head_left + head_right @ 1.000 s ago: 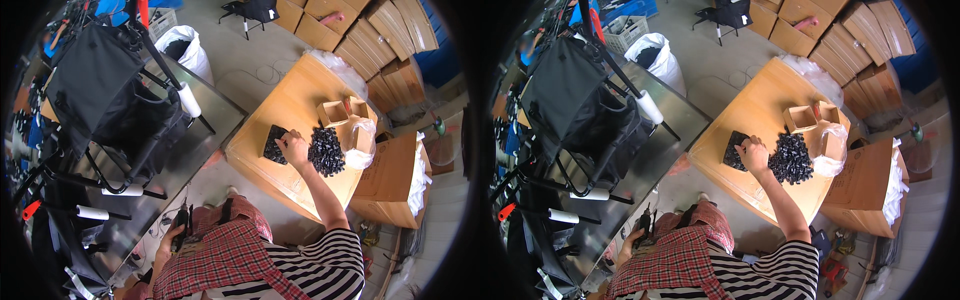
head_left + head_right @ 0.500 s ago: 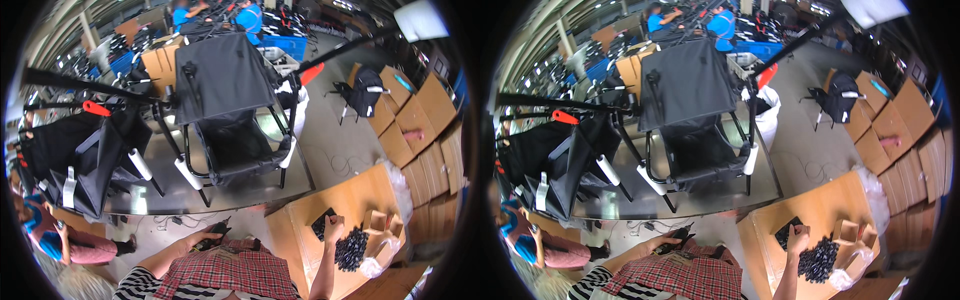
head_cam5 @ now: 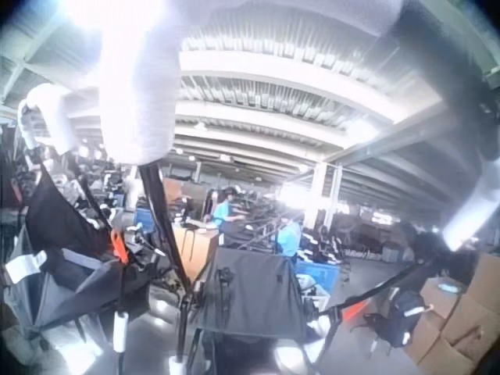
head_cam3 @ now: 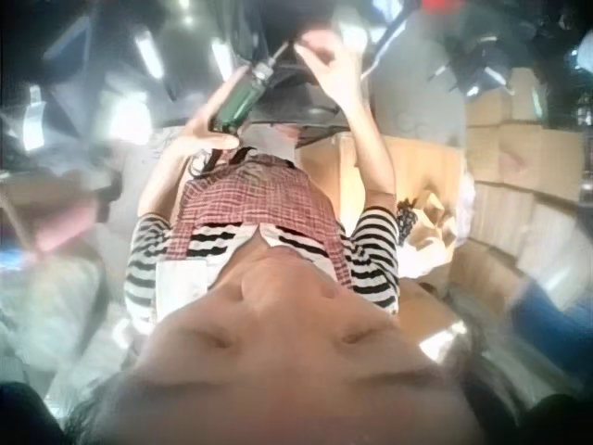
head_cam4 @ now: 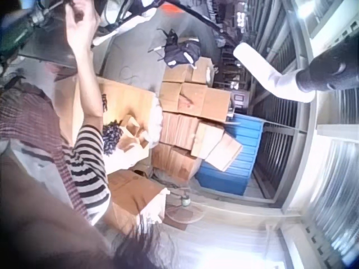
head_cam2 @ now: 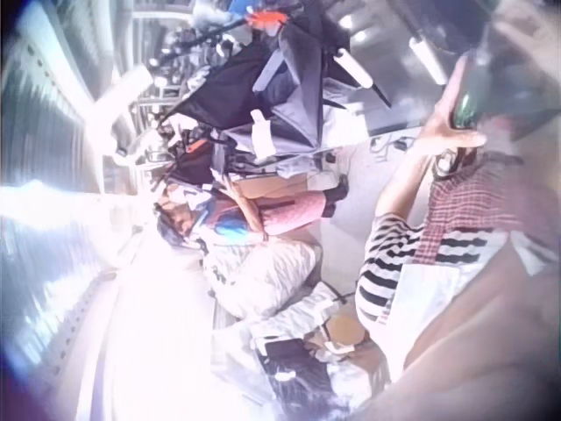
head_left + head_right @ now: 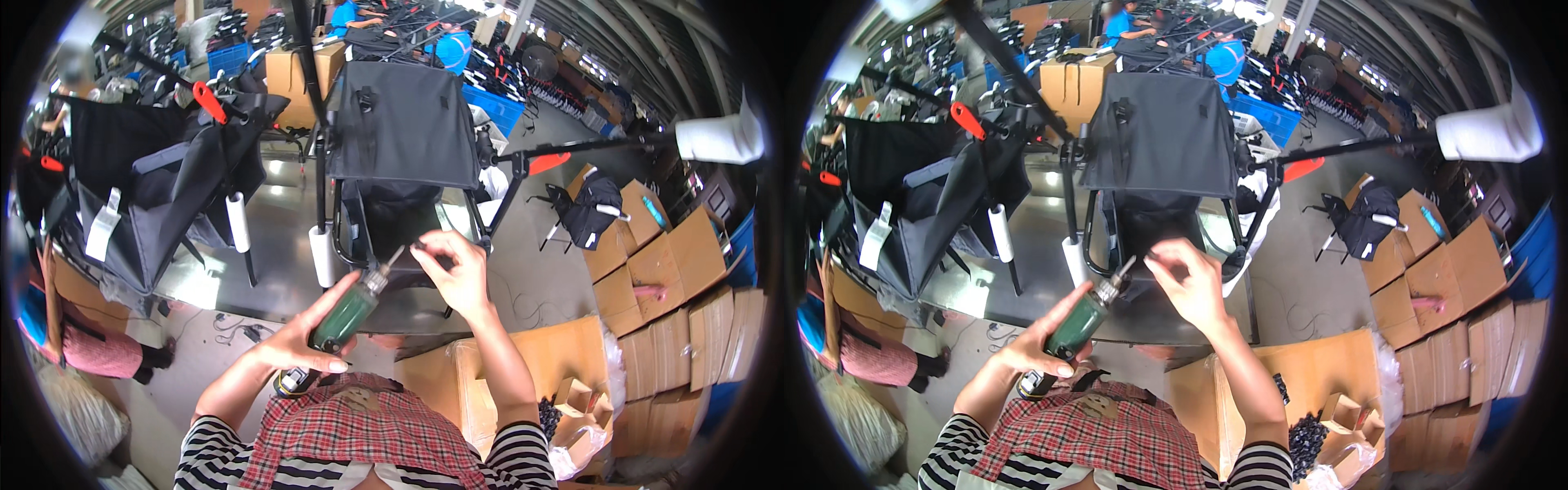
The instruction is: The person uses a power drill to attach black fabric seat covers to metal chair frames. They repeatedly pick up fasteners, align the fabric, and drive screws into the frame, then move the assembled chair aside and pull a new frame into position.
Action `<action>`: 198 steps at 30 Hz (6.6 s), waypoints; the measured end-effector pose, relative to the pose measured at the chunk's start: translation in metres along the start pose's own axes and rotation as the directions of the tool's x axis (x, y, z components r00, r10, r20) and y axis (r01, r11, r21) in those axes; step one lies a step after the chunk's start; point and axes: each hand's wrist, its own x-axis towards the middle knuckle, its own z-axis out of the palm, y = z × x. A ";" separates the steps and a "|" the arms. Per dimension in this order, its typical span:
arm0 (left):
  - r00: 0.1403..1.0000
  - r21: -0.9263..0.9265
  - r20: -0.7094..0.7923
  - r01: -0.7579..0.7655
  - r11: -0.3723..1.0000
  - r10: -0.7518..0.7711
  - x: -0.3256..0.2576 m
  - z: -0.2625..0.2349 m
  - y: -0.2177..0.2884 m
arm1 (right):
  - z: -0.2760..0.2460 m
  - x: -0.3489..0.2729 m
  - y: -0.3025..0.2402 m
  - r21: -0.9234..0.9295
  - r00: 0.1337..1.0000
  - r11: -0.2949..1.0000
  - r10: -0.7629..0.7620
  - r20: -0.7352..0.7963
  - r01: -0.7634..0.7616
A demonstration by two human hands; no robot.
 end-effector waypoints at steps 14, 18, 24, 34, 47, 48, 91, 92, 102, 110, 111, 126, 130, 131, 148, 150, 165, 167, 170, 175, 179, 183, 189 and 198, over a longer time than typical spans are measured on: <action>0.968 0.050 -0.082 -0.234 0.971 0.237 -0.025 -0.070 0.021 | 0.095 0.079 -0.029 -0.106 0.956 0.952 -0.279 0.087 0.287; 0.968 -0.473 0.188 -0.060 0.879 0.167 -0.028 -0.099 0.020 | 0.113 0.084 -0.033 -0.199 0.861 0.845 -0.509 -0.013 0.497; 0.925 -0.742 0.201 -0.071 0.667 0.322 -0.029 -0.135 0.002 | 0.137 0.109 -0.042 -0.245 0.906 0.883 -0.422 -0.043 0.400; 0.905 -0.779 0.140 -0.151 0.609 0.403 -0.013 -0.188 0.020 | 0.151 0.252 0.126 -0.813 0.902 0.493 0.424 -0.087 -0.310; 0.869 -0.652 0.082 -0.323 0.686 0.488 0.077 -0.204 0.027 | 0.130 0.109 -0.046 -0.332 0.454 0.905 0.421 0.785 -0.266; 0.857 -0.696 0.070 -0.324 0.641 0.510 0.085 -0.197 0.025 | 0.141 0.104 -0.049 -0.342 0.386 0.909 0.411 0.826 -0.237; 0.693 -0.417 -0.197 -0.699 0.581 0.693 -0.022 -0.068 0.051 | 0.013 -0.031 -0.007 -0.324 0.855 0.945 0.209 0.474 -0.051; 0.706 -0.410 -0.189 -0.689 0.598 0.683 -0.026 -0.064 0.051 | 0.013 -0.028 0.009 -0.261 0.857 0.941 0.309 0.413 -0.214; 0.755 -0.430 -0.125 -0.626 0.651 0.644 -0.033 -0.065 0.040 | 0.000 0.032 0.037 0.655 0.892 0.624 0.411 0.189 -0.426; 0.783 -0.451 -0.074 -0.578 0.680 0.617 -0.024 -0.083 0.047 | 0.052 0.087 0.058 0.385 0.838 0.844 0.485 -0.249 -0.374; 0.776 -0.448 -0.046 -0.579 0.681 0.629 -0.025 -0.088 0.048 | 0.047 0.107 0.033 0.293 0.898 0.920 0.343 -0.277 -0.261; 0.805 -0.453 -0.029 -0.539 0.710 0.593 -0.032 -0.113 0.054 | 0.058 0.169 -0.145 -0.173 0.852 0.874 -0.483 -0.201 0.454; 0.817 -0.443 -0.031 -0.528 0.725 0.576 -0.033 -0.109 0.057 | 0.049 0.173 -0.146 0.325 0.942 0.898 -0.330 0.057 0.295; 0.819 -0.444 -0.027 -0.524 0.727 0.573 -0.032 -0.108 0.060 | 0.048 0.181 -0.145 0.377 0.904 0.869 -0.400 0.153 0.321; 0.895 -0.222 0.140 -0.388 0.894 0.424 -0.039 -0.054 0.121 | 0.035 0.179 -0.176 -0.236 0.835 0.802 -0.534 0.132 0.549; 0.902 -0.234 0.168 -0.354 0.905 0.397 -0.037 -0.049 0.127 | 0.032 0.181 -0.177 -0.194 0.827 0.804 -0.537 0.166 0.561; 0.907 -0.227 0.125 -0.368 0.901 0.402 -0.023 -0.027 0.133 | 0.027 0.184 -0.166 -0.248 0.763 0.722 -0.613 0.204 0.646; 0.891 -0.206 0.133 -0.402 0.892 0.433 -0.023 -0.025 0.131 | 0.029 0.183 -0.169 -0.263 0.761 0.714 -0.616 0.203 0.648; 0.880 -0.195 0.149 -0.421 0.886 0.451 -0.023 -0.020 0.128 | 0.030 0.182 -0.167 -0.279 0.745 0.693 -0.642 0.182 0.665; 0.896 -0.325 0.095 -0.383 0.864 0.433 -0.020 -0.003 0.130 | 0.032 0.182 -0.165 -0.287 0.748 0.695 -0.643 0.162 0.660; 0.881 -0.534 0.153 -0.308 0.788 0.448 -0.014 -0.001 0.120 | 0.031 0.183 -0.165 -0.289 0.735 0.678 -0.651 0.192 0.676; 0.888 -0.571 0.190 -0.247 0.783 0.419 -0.007 -0.004 0.113 | 0.029 0.181 -0.161 -0.244 0.775 0.736 -0.608 0.171 0.631; 0.844 -0.590 0.352 -0.137 0.796 0.406 -0.004 -0.028 0.089 | -0.019 0.151 -0.166 -0.360 0.817 0.735 -0.544 0.192 0.574; 0.396 -0.187 0.918 0.485 0.854 -0.024 0.050 -0.032 0.041 | -0.187 -0.036 -0.073 -0.516 0.969 0.820 0.214 -0.126 -0.248</action>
